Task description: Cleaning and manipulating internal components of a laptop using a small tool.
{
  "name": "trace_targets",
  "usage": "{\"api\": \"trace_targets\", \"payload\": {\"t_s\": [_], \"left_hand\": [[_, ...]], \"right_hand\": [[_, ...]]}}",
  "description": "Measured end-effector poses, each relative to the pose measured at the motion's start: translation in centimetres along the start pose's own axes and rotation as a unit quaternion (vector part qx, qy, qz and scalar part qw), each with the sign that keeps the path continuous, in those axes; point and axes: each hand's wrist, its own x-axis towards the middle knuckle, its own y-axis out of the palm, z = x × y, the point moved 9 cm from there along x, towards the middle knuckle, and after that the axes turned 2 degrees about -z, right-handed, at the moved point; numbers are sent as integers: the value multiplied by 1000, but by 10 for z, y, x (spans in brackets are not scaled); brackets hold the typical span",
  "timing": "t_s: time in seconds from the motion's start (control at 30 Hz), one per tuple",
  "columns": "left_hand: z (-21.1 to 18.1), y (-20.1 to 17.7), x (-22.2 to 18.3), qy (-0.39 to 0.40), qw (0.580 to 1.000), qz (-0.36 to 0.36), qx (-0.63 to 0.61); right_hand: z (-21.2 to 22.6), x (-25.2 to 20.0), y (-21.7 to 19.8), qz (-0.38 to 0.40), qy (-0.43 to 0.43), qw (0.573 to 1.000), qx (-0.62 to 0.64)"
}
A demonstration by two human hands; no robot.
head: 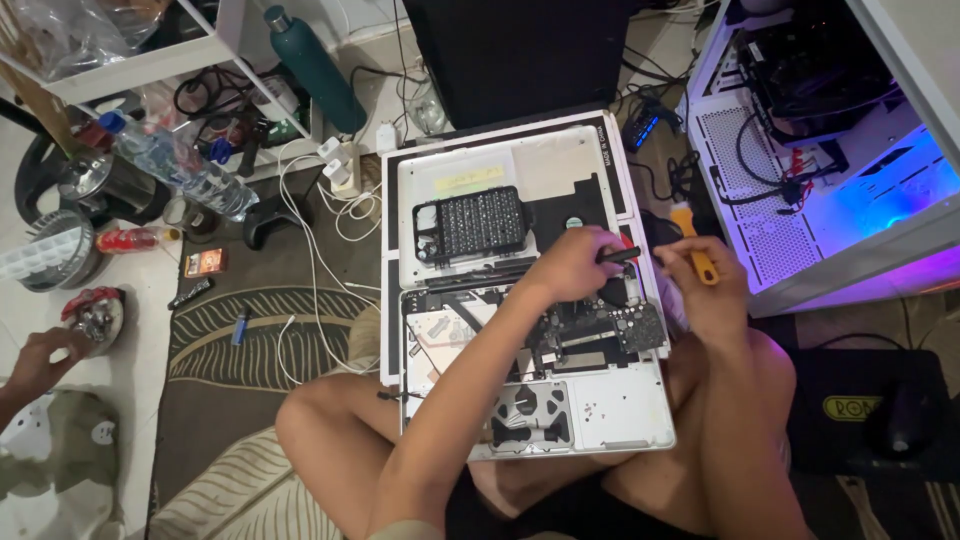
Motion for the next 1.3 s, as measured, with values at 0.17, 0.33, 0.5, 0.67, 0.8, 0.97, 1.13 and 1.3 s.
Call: {"api": "trace_targets", "payload": {"t_s": [0.17,0.33,0.5,0.67,0.8,0.97,1.13,1.3], "left_hand": [[5,-1,-1,3,1000,0,-12],[5,-2,0,-7,1000,15,-10],[5,-6,-2,-22,1000,12,-13],[1,-9,-4,-23,999,6,-32],[-2,-9,-6,-14,1000,15,6],[-10,-11,-11,-18,999,21,38],[-11,-8,-12,-19,998,27,62],[-10,-6,-10,-20,994,40,97]], "right_hand": [[1,-4,13,37,31,998,-31],[2,-7,23,53,69,992,-96],[6,-8,28,50,93,991,-80],[14,-8,23,38,81,991,-95],[14,-8,24,42,74,992,-91],[11,-9,24,48,74,992,-89],[16,-8,23,52,79,990,-104],[14,-9,20,44,81,992,-88]]}}
